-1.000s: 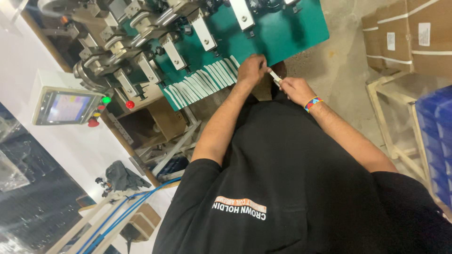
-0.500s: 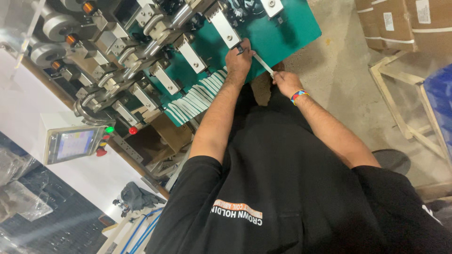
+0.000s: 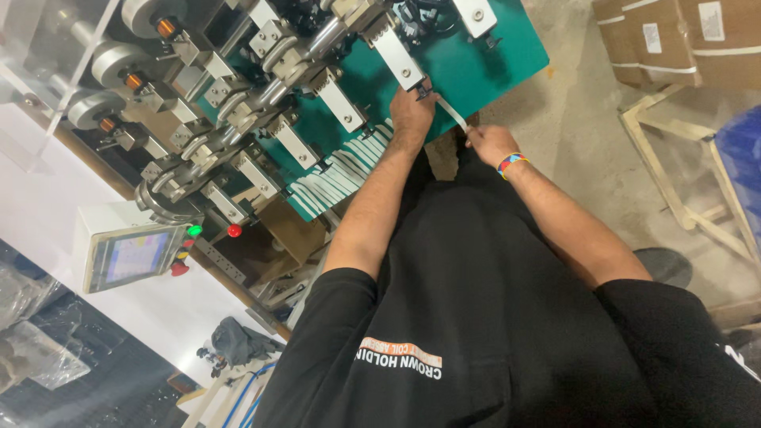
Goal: The person trims material from small coil components with scissors, places the components into the stations of a multi-spindle machine, and pulls the machine lever to cycle it, repeating the trimming, loading, and lever-pulling cycle while occasionally pressing buttons on the control panel.
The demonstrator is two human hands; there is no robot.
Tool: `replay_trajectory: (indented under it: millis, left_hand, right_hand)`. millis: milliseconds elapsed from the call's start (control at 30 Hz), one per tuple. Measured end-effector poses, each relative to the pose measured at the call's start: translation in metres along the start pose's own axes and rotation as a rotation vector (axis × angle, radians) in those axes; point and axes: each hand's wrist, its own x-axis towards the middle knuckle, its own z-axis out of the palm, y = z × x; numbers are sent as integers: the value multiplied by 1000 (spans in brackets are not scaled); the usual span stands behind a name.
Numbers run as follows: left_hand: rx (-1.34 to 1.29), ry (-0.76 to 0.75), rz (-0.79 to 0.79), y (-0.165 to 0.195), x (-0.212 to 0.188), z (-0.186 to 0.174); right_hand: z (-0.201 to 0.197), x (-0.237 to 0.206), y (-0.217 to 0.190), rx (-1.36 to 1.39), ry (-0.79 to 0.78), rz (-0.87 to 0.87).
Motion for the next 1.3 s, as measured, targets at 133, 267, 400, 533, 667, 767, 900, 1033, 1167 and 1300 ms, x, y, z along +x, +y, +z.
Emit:
replay_trajectory:
  millis: [133,267,400,533,667,767,900,1033,1167,1300]
  left_hand:
    - [2,-54,-75,6,-5,2]
    - [83,-31,-1,7,-1,4]
    - [71,46,97,3,0,7]
    - [86,-32,32,4,-1,8]
    - [89,-17,49,5,1,2]
    - [20,36,49,-2,-6,-8]
    - [-110,-143,-169,-13,-34,-13]
    - [-449,-679,-466,-13,-55,5]
    - [-209,-463,-69,-7,-48,13]
    - [76,-163,62,-4,-23,4]
  right_hand:
    - [-3,-21,-1,111,42,52]
    - [-6,-15,-3,79,56,46]
    - [-4,5,-4,69,15,32]
    - [2,27,-14,-260,-271,291]
    - [-2,19,-7,-251,-257,224]
    - [-12,-6,8,9,-230,199]
    - [-23,-31,19,-39,-117,-177]
    - [-16,-36,12,30,-150,-334]
    - [-5,-33,4,12,-121,-339]
    - [-2,-30,-3,230,-101,-111]
